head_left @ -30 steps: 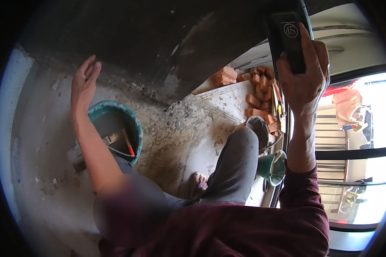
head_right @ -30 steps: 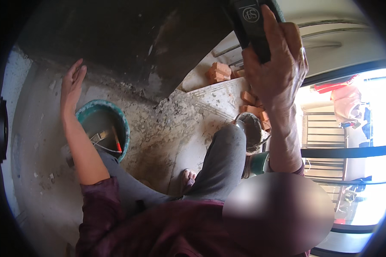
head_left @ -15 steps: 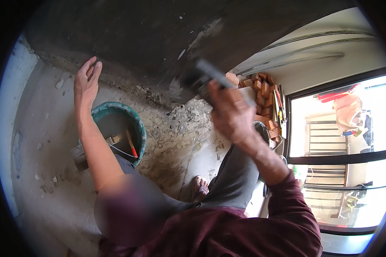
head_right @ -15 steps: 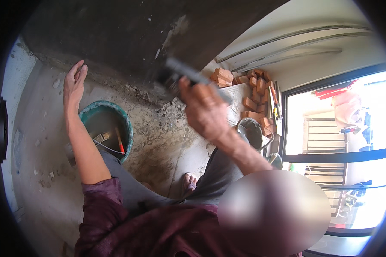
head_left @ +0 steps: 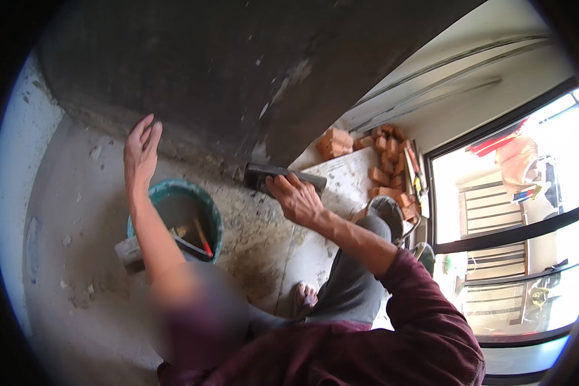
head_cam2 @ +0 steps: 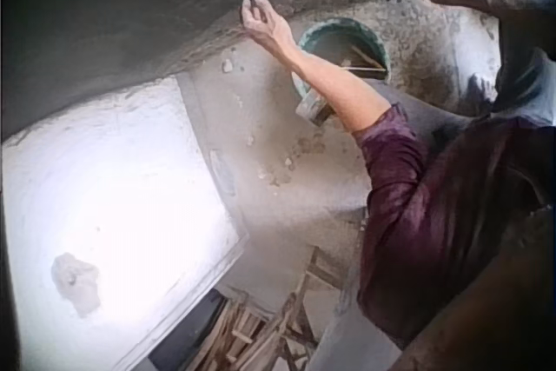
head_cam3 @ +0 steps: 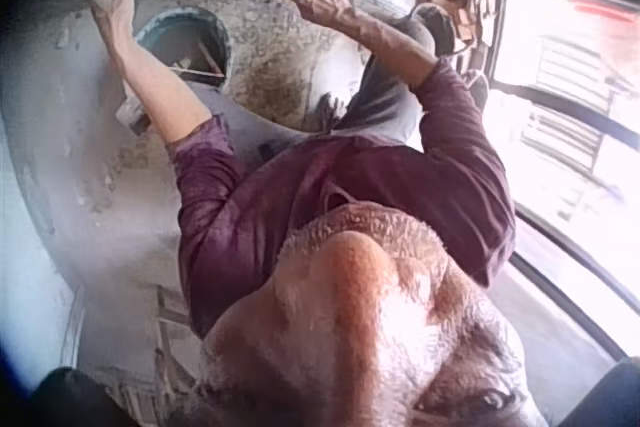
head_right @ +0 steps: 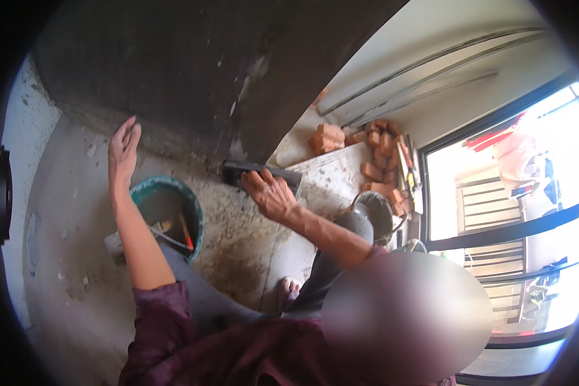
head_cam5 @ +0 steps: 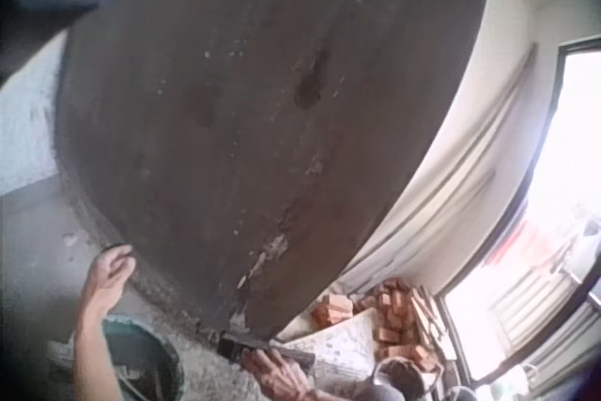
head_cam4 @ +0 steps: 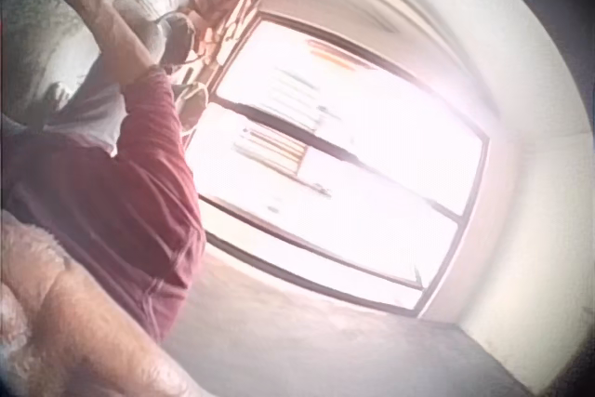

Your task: The person applies plaster to a concrete pillar using a trowel and smooths the surface with a float.

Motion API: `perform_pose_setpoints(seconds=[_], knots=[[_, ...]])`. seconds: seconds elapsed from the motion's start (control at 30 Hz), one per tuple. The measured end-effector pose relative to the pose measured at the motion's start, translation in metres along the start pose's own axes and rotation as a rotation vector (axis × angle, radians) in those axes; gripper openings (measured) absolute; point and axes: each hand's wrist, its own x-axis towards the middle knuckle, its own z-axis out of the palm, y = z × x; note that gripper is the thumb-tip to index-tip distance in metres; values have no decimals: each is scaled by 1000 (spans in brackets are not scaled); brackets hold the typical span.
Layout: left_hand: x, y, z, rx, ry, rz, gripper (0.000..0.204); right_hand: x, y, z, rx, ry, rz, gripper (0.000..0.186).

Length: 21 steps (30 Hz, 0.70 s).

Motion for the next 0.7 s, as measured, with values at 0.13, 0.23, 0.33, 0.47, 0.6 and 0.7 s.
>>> perform_pose_setpoints(seconds=[0.13,0.23,0.33,0.47,0.6,0.7], knots=[[15,-22,-6,-43,106,-51,51,31,2,-180,-195,324,3,63],[20,0,-16,-44,159,-25,51,50,25,-301,-431,607,43,60],[23,6,-21,-63,186,1,51,77,47,-402,-746,752,44,56],[22,6,2,-49,196,24,50,95,43,-453,-581,805,-40,59],[21,-2,-16,-57,211,25,52,84,72,-376,-636,620,125,49],[25,-1,-14,-80,202,13,53,71,38,-250,-582,432,27,44]])
